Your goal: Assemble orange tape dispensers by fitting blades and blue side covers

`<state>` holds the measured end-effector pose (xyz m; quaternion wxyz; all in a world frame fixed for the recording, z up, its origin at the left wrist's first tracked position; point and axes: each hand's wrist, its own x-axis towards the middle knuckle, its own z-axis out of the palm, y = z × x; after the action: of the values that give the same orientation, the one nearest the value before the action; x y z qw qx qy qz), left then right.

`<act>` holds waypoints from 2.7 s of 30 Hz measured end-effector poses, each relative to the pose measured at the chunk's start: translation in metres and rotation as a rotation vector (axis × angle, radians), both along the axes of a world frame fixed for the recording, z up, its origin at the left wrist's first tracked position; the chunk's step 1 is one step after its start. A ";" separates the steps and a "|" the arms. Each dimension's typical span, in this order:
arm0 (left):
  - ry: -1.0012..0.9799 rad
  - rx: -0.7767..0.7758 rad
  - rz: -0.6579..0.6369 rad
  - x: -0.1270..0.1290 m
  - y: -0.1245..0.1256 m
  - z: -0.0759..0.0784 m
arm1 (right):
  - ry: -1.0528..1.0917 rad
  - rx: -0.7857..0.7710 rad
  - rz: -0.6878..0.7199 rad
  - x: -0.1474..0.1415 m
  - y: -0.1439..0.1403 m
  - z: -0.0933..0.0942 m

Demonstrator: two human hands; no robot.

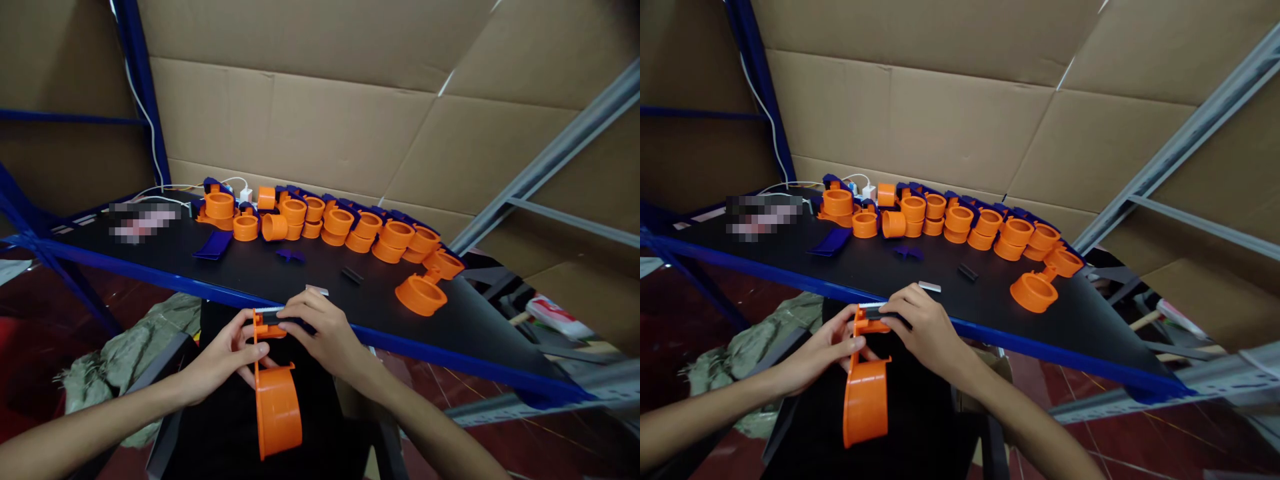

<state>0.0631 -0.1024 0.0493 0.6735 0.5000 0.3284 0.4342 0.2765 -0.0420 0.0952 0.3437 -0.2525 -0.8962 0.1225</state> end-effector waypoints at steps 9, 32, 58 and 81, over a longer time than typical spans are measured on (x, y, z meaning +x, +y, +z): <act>0.033 -0.001 0.000 -0.001 -0.001 0.001 | 0.202 0.025 -0.117 -0.018 -0.015 -0.013; 0.060 0.028 0.273 0.004 0.000 -0.003 | 0.241 -0.041 0.065 -0.019 -0.037 -0.016; -0.161 -0.210 0.188 -0.004 0.008 -0.008 | -0.482 -0.158 -0.265 0.015 0.145 0.041; -0.218 -0.272 0.228 -0.002 0.006 -0.001 | 0.249 -0.341 0.010 -0.030 -0.012 -0.010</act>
<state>0.0608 -0.0965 0.0481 0.7129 0.3141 0.3638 0.5107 0.2465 -0.0543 0.0854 0.4034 -0.2855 -0.8144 0.3041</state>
